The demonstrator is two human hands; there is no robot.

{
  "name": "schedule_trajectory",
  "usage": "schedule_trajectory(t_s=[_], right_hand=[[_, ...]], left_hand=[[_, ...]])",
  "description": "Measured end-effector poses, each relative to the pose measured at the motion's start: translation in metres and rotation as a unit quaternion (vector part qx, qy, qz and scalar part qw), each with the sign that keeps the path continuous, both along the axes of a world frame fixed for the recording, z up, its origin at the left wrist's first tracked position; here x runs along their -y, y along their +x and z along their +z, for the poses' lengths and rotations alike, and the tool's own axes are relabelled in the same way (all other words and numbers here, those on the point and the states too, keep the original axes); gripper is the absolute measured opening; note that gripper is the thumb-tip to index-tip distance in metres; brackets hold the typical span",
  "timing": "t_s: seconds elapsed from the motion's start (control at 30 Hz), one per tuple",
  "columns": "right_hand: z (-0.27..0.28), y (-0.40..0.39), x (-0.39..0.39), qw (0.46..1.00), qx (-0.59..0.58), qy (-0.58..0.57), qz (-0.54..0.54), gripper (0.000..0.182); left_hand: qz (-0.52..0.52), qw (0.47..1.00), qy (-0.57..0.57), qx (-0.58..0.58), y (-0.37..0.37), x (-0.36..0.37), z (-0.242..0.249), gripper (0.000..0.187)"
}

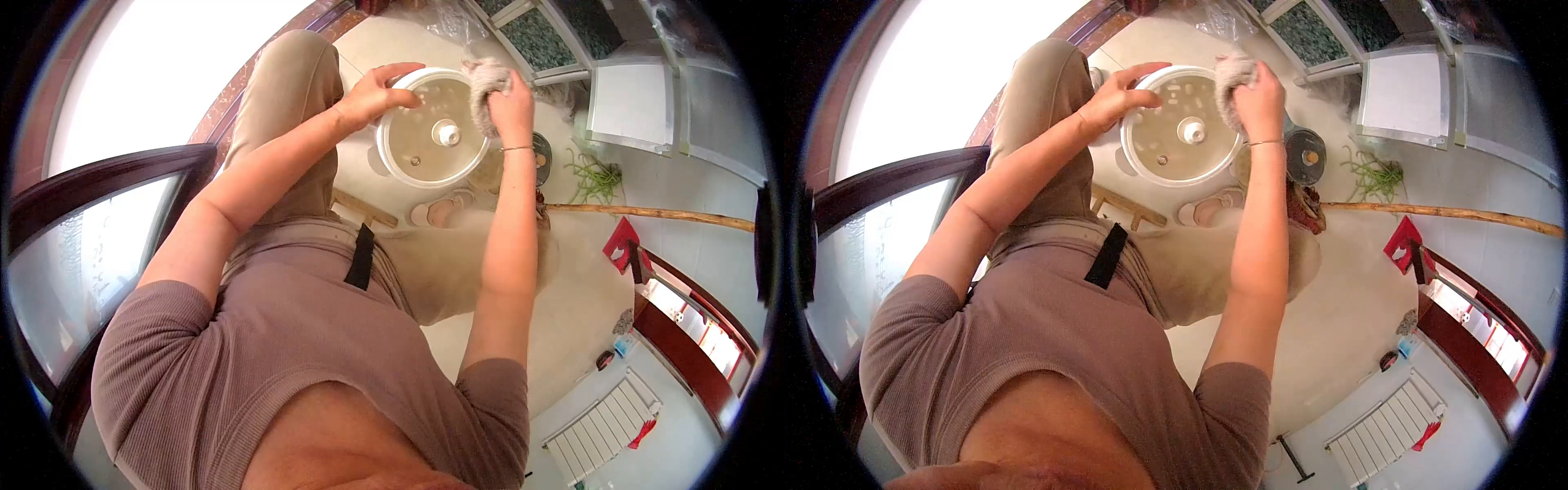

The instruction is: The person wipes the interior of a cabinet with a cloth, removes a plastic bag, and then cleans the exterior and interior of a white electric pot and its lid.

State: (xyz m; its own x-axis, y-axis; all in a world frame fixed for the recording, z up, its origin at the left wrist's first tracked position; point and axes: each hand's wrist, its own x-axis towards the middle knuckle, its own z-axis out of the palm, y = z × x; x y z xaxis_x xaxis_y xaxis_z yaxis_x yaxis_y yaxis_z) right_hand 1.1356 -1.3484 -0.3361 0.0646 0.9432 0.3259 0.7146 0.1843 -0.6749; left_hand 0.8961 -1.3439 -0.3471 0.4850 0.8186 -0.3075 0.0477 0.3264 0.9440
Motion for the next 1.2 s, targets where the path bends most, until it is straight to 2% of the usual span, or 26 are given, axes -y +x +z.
schedule_trajectory(t_s=[0.07,0.23,0.3,0.33,0.4,0.5,0.57,0.63,0.67,0.83,0.9,0.93,0.97,1.0,1.07,1.13,1.2], right_hand=[[-0.001,0.013,0.004,0.988,-0.078,-0.098,-0.096,0.024],[0.010,-0.023,0.013,0.986,-0.056,-0.026,-0.157,0.022],[0.013,-0.037,0.009,0.986,0.140,0.096,-0.002,0.025],[0.013,-0.048,0.005,0.986,0.139,0.095,-0.005,0.025],[0.014,-0.066,-0.002,0.978,0.121,0.111,0.129,0.027],[0.016,-0.065,-0.001,0.980,0.095,0.105,0.138,0.026],[0.016,-0.049,-0.003,0.981,0.091,0.096,0.139,0.027],[0.005,-0.030,-0.003,0.993,0.061,0.066,0.082,0.028],[0.010,-0.023,0.002,0.998,0.022,-0.008,0.054,0.031],[-0.006,0.009,0.019,0.997,-0.029,-0.054,-0.037,0.034],[0.001,0.016,0.034,0.989,-0.023,-0.077,-0.122,0.034],[0.000,0.023,0.040,0.984,-0.074,-0.094,-0.135,0.032],[0.001,0.023,0.047,0.983,-0.073,-0.093,-0.138,0.032],[0.003,0.020,0.055,0.983,-0.075,-0.072,-0.154,0.031],[-0.007,0.013,0.071,0.981,-0.064,0.003,-0.180,0.030],[-0.002,-0.007,0.091,0.987,-0.034,0.061,-0.146,0.033],[-0.004,-0.010,0.097,0.987,-0.004,0.082,-0.135,0.034]], left_hand=[[0.006,0.999,0.005,0.044,-0.001,0.001,0.009,0.060],[0.004,0.994,-0.035,0.104,0.001,0.000,-0.001,0.059],[0.013,0.993,-0.043,0.108,0.005,0.002,0.000,0.060],[0.005,0.997,-0.036,0.064,0.008,0.004,0.004,0.057],[-0.035,0.998,-0.018,-0.049,0.010,0.001,-0.001,0.048],[-0.009,0.999,-0.025,-0.019,0.008,0.003,-0.005,0.043],[-0.016,1.000,-0.007,-0.011,0.006,0.002,-0.003,0.047],[0.027,0.995,-0.042,0.082,0.003,0.002,0.001,0.052],[0.014,0.996,-0.056,0.066,0.001,0.003,0.014,0.057],[-0.003,0.998,-0.038,0.049,-0.001,0.004,0.013,0.057],[-0.006,0.998,-0.024,0.050,-0.002,0.003,0.016,0.057],[0.021,0.994,-0.060,0.091,-0.004,-0.001,0.018,0.055],[0.049,0.985,-0.095,0.132,-0.006,-0.005,0.021,0.054],[0.037,0.983,-0.080,0.160,-0.007,-0.007,0.027,0.054],[0.046,0.985,-0.075,0.147,-0.009,-0.015,0.015,0.054],[0.083,0.983,-0.089,0.137,-0.006,-0.016,0.013,0.052],[0.071,0.983,-0.095,0.142,-0.007,-0.019,0.010,0.052]])
